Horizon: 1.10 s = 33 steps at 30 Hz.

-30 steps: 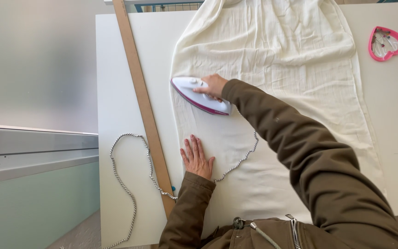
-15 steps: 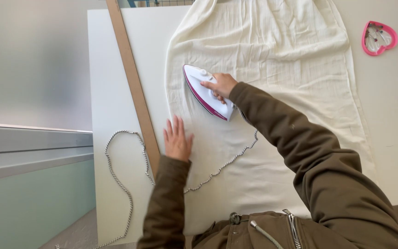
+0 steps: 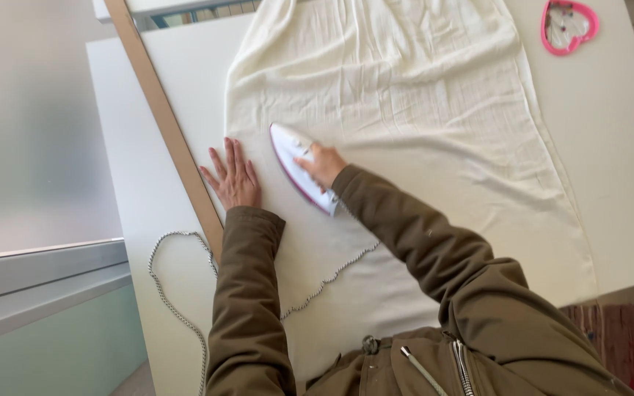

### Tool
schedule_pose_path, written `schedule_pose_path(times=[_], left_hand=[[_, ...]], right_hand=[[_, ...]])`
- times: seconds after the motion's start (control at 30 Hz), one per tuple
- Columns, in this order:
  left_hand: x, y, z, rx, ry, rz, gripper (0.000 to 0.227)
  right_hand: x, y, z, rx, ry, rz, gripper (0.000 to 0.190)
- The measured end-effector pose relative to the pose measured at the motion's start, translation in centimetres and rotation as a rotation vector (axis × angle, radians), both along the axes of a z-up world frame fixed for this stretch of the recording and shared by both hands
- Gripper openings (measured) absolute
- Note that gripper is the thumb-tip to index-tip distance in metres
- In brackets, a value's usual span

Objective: The recorder is ironing a piece of white fabric on a table.

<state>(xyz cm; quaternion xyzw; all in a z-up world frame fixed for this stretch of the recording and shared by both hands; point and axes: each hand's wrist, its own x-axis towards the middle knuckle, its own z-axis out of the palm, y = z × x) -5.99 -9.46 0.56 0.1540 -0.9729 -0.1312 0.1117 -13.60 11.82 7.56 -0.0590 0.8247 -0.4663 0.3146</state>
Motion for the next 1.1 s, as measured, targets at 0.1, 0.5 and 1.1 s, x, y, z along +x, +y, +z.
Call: schedule_pose_path(times=[0.1,0.5,1.1], left_hand=[[0.1,0.0,0.3,-0.003,-0.014,0.002,0.055],[0.2,-0.2,-0.2,-0.014,-0.022,-0.006,0.056],[-7.2,5.9,0.4,0.195,-0.012,-0.181,0.058]], right_hand=[[-3.6,3.2,-0.8,0.048,0.011,-0.055,0.044],[-8.5,8.0,2.4,0.018,0.041,-0.184,0.039],[-2.5,7.2,1.9,0.061,0.029,0.038,0.043]])
